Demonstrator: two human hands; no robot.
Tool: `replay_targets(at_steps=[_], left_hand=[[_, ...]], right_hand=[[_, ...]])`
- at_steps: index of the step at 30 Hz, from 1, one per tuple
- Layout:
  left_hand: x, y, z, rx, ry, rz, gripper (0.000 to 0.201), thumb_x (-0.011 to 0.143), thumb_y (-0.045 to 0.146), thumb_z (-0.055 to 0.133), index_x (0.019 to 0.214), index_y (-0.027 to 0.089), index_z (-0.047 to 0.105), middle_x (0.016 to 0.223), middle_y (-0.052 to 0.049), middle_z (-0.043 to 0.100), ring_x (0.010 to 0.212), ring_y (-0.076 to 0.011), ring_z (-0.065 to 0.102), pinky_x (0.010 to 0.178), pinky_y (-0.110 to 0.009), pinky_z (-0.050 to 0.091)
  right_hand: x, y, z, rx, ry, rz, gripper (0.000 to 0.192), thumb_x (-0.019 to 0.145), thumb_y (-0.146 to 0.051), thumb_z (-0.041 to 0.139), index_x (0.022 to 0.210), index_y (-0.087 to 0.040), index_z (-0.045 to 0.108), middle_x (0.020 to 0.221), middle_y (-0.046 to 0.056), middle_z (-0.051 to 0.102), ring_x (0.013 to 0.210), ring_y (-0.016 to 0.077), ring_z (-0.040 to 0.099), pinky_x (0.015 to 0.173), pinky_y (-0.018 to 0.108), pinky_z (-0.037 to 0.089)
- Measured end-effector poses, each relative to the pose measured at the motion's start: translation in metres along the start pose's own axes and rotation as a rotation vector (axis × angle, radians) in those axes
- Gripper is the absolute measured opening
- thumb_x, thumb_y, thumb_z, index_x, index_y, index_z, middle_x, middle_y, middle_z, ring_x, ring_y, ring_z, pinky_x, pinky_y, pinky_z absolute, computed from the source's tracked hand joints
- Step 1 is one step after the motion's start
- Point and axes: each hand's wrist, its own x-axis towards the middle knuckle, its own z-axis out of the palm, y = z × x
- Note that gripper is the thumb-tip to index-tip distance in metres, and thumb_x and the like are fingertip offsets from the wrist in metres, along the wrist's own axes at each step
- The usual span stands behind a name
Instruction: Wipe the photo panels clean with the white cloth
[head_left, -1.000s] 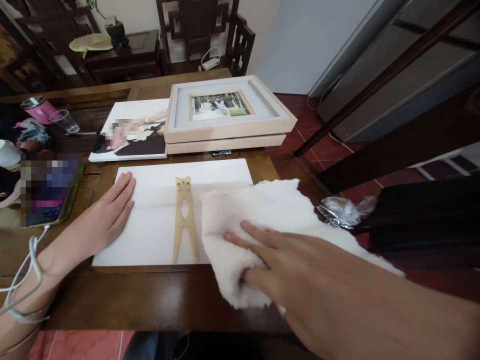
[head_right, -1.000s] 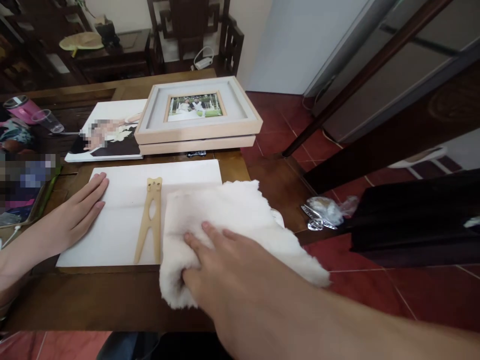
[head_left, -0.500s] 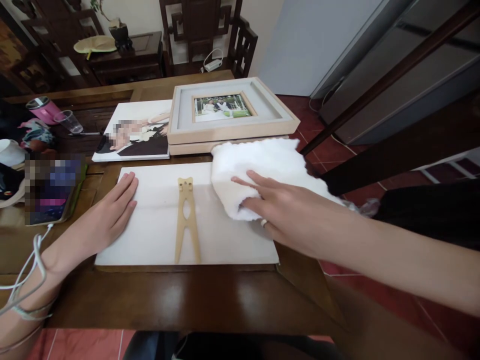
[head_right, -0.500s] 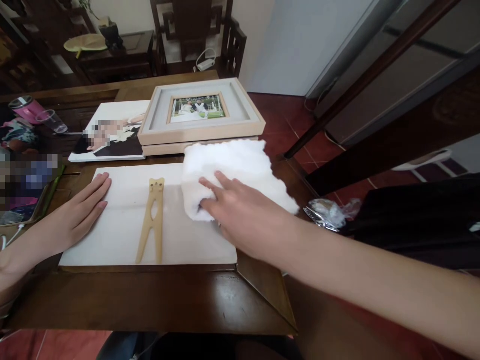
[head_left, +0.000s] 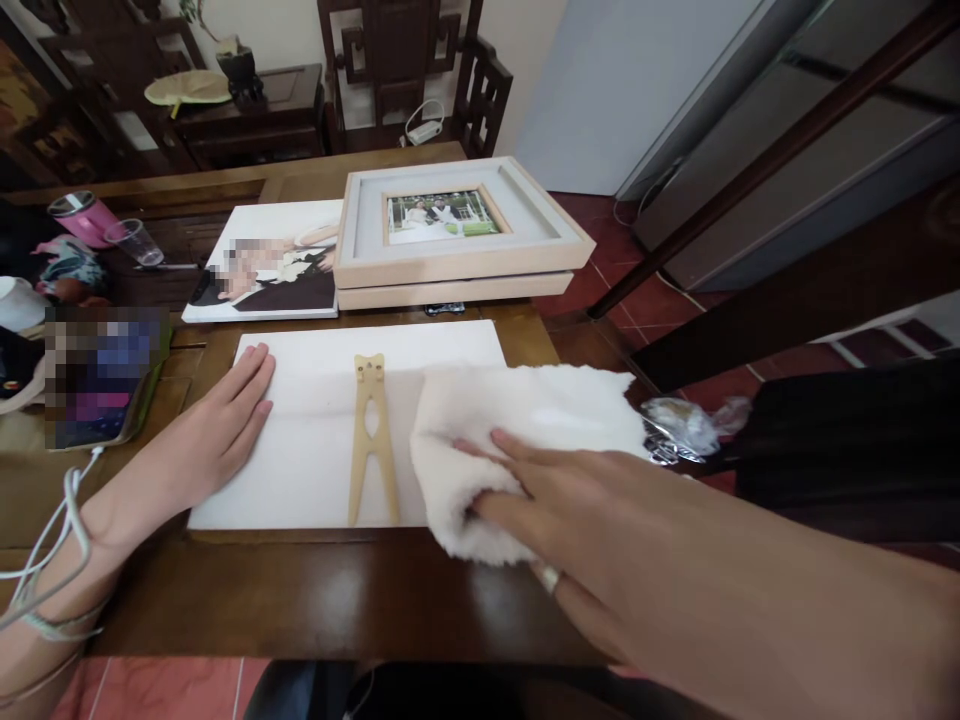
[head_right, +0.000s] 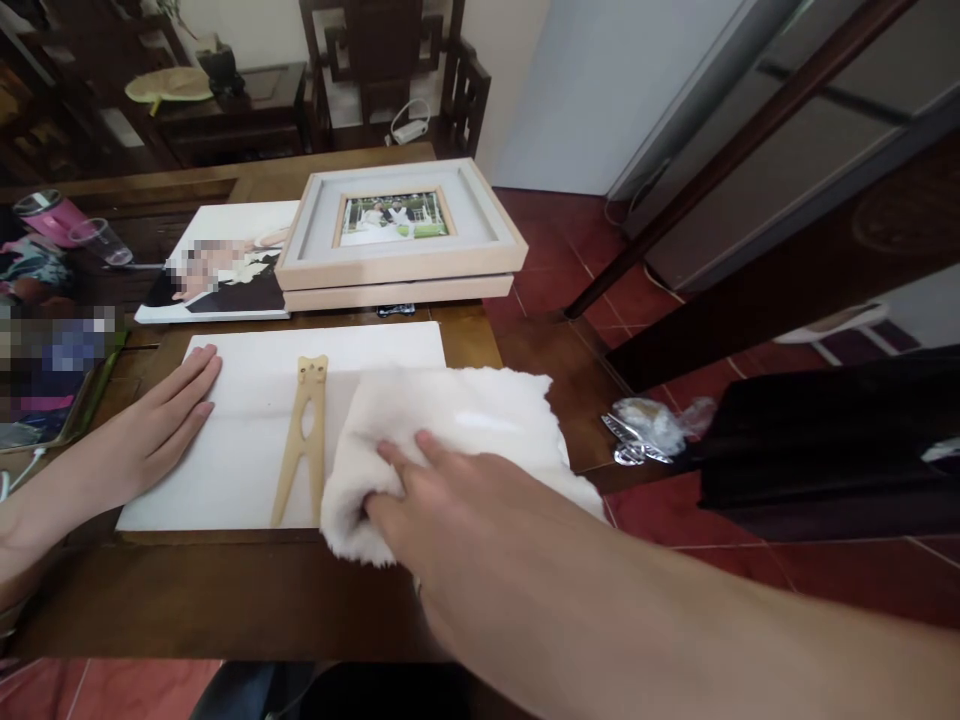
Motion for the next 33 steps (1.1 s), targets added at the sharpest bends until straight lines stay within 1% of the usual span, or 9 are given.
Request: replay_targets(at_steps=[2, 4, 8, 12, 15, 19, 23, 27, 33], left_hand=[[0.000, -0.001, 0.001, 0.010, -0.001, 0.011, 0.064, 0.100, 0.046, 0.021, 0.152, 0.010, 0.022, 0.163, -0.011, 0.015, 0.148, -0.0316, 0.019, 0.122, -0.049, 0.020], [-0.001, -0.003, 0.001, 0.022, 0.001, 0.023, 0.063, 0.100, 0.044, 0.020, 0.151, 0.008, 0.023, 0.163, -0.013, 0.016, 0.148, -0.0311, 0.018, 0.122, -0.048, 0.020], [-0.002, -0.002, 0.000, 0.029, -0.002, 0.027, 0.062, 0.100, 0.043, 0.021, 0.152, 0.007, 0.022, 0.163, -0.013, 0.015, 0.149, -0.0297, 0.017, 0.122, -0.047, 0.020], [-0.002, -0.001, -0.001, 0.024, -0.010, 0.023, 0.062, 0.100, 0.042, 0.021, 0.152, 0.007, 0.022, 0.163, -0.013, 0.015, 0.149, -0.0292, 0.016, 0.123, -0.046, 0.019], [-0.001, -0.001, -0.001, 0.019, -0.008, 0.028, 0.062, 0.100, 0.042, 0.021, 0.152, 0.007, 0.021, 0.163, -0.012, 0.015, 0.149, -0.0289, 0.017, 0.123, -0.046, 0.020], [0.000, -0.002, 0.001, 0.014, -0.006, 0.028, 0.062, 0.100, 0.043, 0.021, 0.153, 0.010, 0.020, 0.164, -0.011, 0.013, 0.149, -0.0287, 0.016, 0.123, -0.045, 0.018], [0.001, -0.001, 0.002, 0.011, 0.008, 0.017, 0.062, 0.100, 0.043, 0.023, 0.153, 0.013, 0.019, 0.164, -0.007, 0.014, 0.148, -0.0302, 0.019, 0.122, -0.046, 0.019], [0.001, -0.001, 0.002, 0.014, -0.004, 0.015, 0.062, 0.100, 0.043, 0.023, 0.153, 0.012, 0.021, 0.164, -0.008, 0.014, 0.148, -0.0305, 0.019, 0.122, -0.047, 0.019], [0.000, 0.001, -0.001, 0.006, -0.013, 0.014, 0.062, 0.100, 0.043, 0.020, 0.153, 0.011, 0.020, 0.163, -0.010, 0.015, 0.149, -0.0288, 0.015, 0.122, -0.048, 0.019]], right_hand=[[0.010, 0.005, 0.003, -0.035, -0.025, 0.024, 0.032, 0.062, -0.004, 0.058, 0.087, -0.021, 0.068, 0.104, 0.011, 0.072, 0.090, 0.0267, 0.067, 0.059, 0.032, 0.054], [0.019, 0.010, 0.011, -0.108, 0.016, 0.036, 0.035, 0.063, -0.005, 0.057, 0.093, -0.019, 0.068, 0.112, 0.015, 0.069, 0.096, 0.0300, 0.066, 0.061, 0.033, 0.054], [0.033, 0.019, 0.025, -0.239, 0.051, 0.037, 0.039, 0.068, -0.009, 0.062, 0.107, -0.014, 0.067, 0.138, 0.023, 0.053, 0.121, 0.0401, 0.055, 0.080, 0.044, 0.056], [0.039, 0.017, 0.029, -0.161, -0.007, 0.002, 0.041, 0.070, -0.012, 0.069, 0.111, -0.010, 0.067, 0.146, 0.027, 0.043, 0.132, 0.0472, 0.042, 0.100, 0.056, 0.045], [0.031, 0.003, 0.035, -0.042, 0.052, -0.061, 0.030, 0.070, -0.019, 0.074, 0.100, -0.011, 0.072, 0.146, 0.028, 0.042, 0.134, 0.0504, 0.037, 0.103, 0.062, 0.040], [0.013, -0.018, 0.039, 0.093, 0.153, -0.159, 0.009, 0.081, -0.023, 0.066, 0.081, -0.017, 0.073, 0.138, 0.021, 0.054, 0.129, 0.0467, 0.046, 0.099, 0.062, 0.045], [0.006, -0.014, 0.036, 0.170, 0.101, -0.242, 0.013, 0.084, -0.020, 0.062, 0.089, -0.020, 0.074, 0.139, 0.018, 0.055, 0.129, 0.0413, 0.047, 0.102, 0.057, 0.045], [0.019, 0.009, 0.033, 0.173, 0.070, -0.190, 0.024, 0.077, -0.011, 0.066, 0.099, -0.018, 0.073, 0.147, 0.019, 0.045, 0.136, 0.0421, 0.035, 0.108, 0.055, 0.039], [0.055, 0.032, 0.023, 0.062, -0.094, -0.021, 0.048, 0.071, 0.001, 0.062, 0.117, -0.012, 0.066, 0.154, 0.019, 0.032, 0.141, 0.0414, 0.024, 0.113, 0.054, 0.032]])
